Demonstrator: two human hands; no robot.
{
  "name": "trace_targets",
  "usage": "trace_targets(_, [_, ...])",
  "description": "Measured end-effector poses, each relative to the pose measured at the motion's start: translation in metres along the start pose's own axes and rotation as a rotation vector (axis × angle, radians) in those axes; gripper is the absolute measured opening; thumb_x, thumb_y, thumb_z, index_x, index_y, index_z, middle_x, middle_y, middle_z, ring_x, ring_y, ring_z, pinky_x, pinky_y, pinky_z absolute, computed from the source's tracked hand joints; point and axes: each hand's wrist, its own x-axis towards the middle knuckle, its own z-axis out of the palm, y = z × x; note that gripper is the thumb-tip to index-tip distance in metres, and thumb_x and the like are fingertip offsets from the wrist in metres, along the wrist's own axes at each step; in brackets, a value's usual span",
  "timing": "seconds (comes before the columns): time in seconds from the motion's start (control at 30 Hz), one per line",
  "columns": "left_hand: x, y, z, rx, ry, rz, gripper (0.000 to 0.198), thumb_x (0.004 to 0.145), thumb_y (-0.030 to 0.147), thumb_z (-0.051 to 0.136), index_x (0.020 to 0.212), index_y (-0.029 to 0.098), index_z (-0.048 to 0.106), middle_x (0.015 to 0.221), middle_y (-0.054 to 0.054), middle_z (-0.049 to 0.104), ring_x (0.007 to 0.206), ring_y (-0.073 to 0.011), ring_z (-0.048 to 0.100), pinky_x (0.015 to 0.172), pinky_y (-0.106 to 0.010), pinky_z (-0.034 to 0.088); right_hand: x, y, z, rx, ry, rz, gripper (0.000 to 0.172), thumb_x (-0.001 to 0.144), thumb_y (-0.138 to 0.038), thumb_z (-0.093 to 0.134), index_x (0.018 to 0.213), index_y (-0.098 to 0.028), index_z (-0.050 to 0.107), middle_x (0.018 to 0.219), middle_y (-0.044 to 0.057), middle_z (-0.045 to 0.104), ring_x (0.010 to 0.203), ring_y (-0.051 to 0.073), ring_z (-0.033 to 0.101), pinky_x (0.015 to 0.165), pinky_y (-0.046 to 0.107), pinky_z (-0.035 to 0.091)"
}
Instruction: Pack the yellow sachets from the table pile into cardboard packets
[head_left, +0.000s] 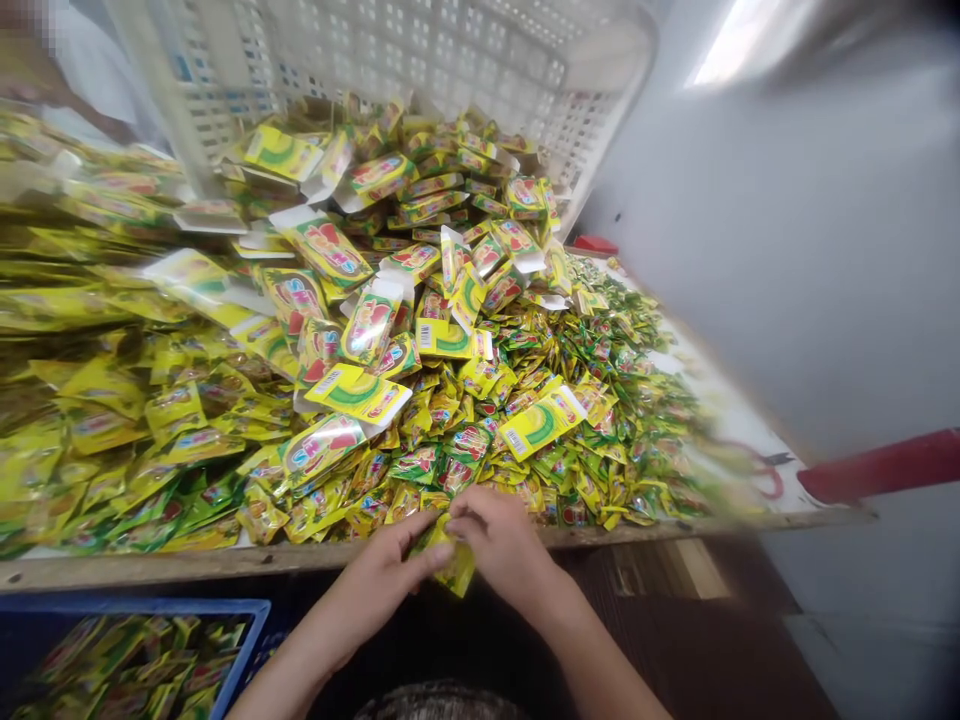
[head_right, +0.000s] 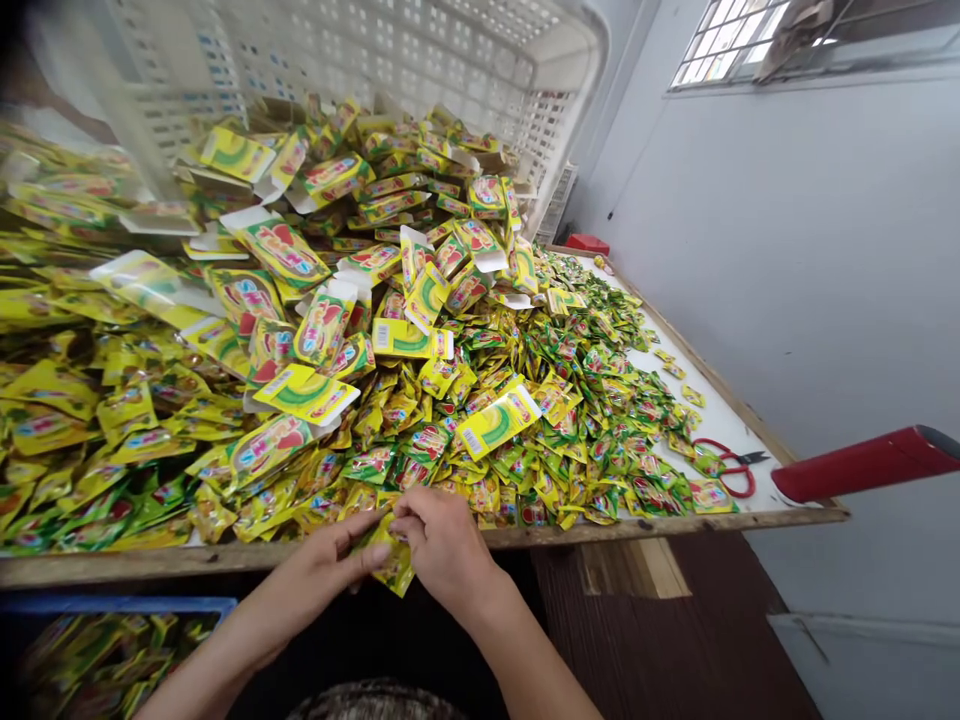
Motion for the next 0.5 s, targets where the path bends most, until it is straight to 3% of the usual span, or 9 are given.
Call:
trace_targets(0.07, [-0.002, 0.0, 0.0, 0.017, -0.053, 0.052, 0.042, 0.078, 0.03, 0.069, 0.12, 0.022, 0.064, 0.11, -0.003, 0.069, 0.1, -0.0245, 0.06, 0.089, -0.031, 0.046, -0.001, -0.001, 0.004, -0.004, 0.026, -0.006, 0.015, 0.078, -0.006, 0.064, 0.078, -0.021, 0.063, 0.075, -0.004, 0.058, 0.072, 0.012, 0.055, 0.068, 0.021, 0.039])
trace_targets(0.13, [-0.005, -0.002, 0.001, -0.015, -0.013, 0.065, 0.048, 0.076, 0.022, 0.069, 0.124, 0.022, 0.06, 0.121, -0.004, 0.065, 0.111, -0.0255, 0.056, 0.099, -0.033, 0.041, -0.004, -0.002, 0.006, 0.004, 0.045, 0.006, 0.017, 0.076, -0.009, 0.067, 0.087, -0.022, 0.066, 0.087, -0.001, 0.061, 0.081, 0.014, 0.057, 0.074, 0.023, 0.041])
trace_targets(0.23, [-0.012, -0.004, 0.007, -0.054, 0.074, 0.053, 0.063, 0.078, 0.015, 0.063, 0.137, 0.024, 0.044, 0.122, -0.006, 0.063, 0.105, -0.0224, 0.06, 0.095, -0.032, 0.044, -0.01, -0.005, 0.005, 0.046, -0.078, 0.054, 0.027, 0.074, -0.015, 0.071, 0.099, -0.024, 0.067, 0.095, 0.0, 0.065, 0.085, 0.017, 0.058, 0.076, 0.024, 0.043])
trace_targets(0.33, [-0.022, -0.001, 0.013, 0.033, 0.082, 0.077, 0.076, 0.077, 0.009, 0.059, 0.145, 0.029, 0.03, 0.115, -0.004, 0.066, 0.1, -0.02, 0.063, 0.095, -0.033, 0.045, -0.016, -0.002, 0.003, 0.048, -0.2, 0.085, 0.006, 0.075, -0.02, 0.072, 0.08, -0.02, 0.069, 0.074, -0.003, 0.063, 0.071, 0.015, 0.056, 0.066, 0.023, 0.041])
trace_targets(0.4, [-0.027, 0.003, 0.008, 0.148, 0.108, 0.112, 0.078, 0.075, 0.008, 0.06, 0.144, 0.032, 0.032, 0.119, -0.004, 0.065, 0.101, -0.0204, 0.063, 0.094, -0.033, 0.046, -0.019, 0.003, 0.0, 0.027, -0.166, 0.113, 0.011, 0.076, -0.023, 0.072, 0.069, -0.018, 0.065, 0.066, -0.003, 0.058, 0.066, 0.014, 0.053, 0.061, 0.022, 0.039])
trace_targets(0.43, [-0.029, 0.005, 0.002, 0.224, 0.175, 0.133, 0.071, 0.076, 0.011, 0.061, 0.14, 0.032, 0.04, 0.119, -0.004, 0.065, 0.098, -0.0207, 0.063, 0.092, -0.034, 0.047, -0.021, 0.006, -0.002, 0.044, -0.141, 0.141, 0.014, 0.077, -0.026, 0.071, 0.069, -0.017, 0.064, 0.065, -0.003, 0.056, 0.064, 0.013, 0.051, 0.059, 0.022, 0.038])
trace_targets(0.5, [-0.03, 0.01, -0.019, 0.428, 0.439, 0.21, 0.045, 0.08, 0.021, 0.063, 0.124, 0.029, 0.057, 0.113, -0.005, 0.067, 0.093, -0.022, 0.064, 0.088, -0.035, 0.048, -0.023, 0.012, -0.007, 0.146, -0.1, 0.215, 0.018, 0.08, -0.032, 0.068, 0.072, -0.017, 0.061, 0.067, -0.003, 0.054, 0.061, 0.013, 0.05, 0.054, 0.021, 0.038])
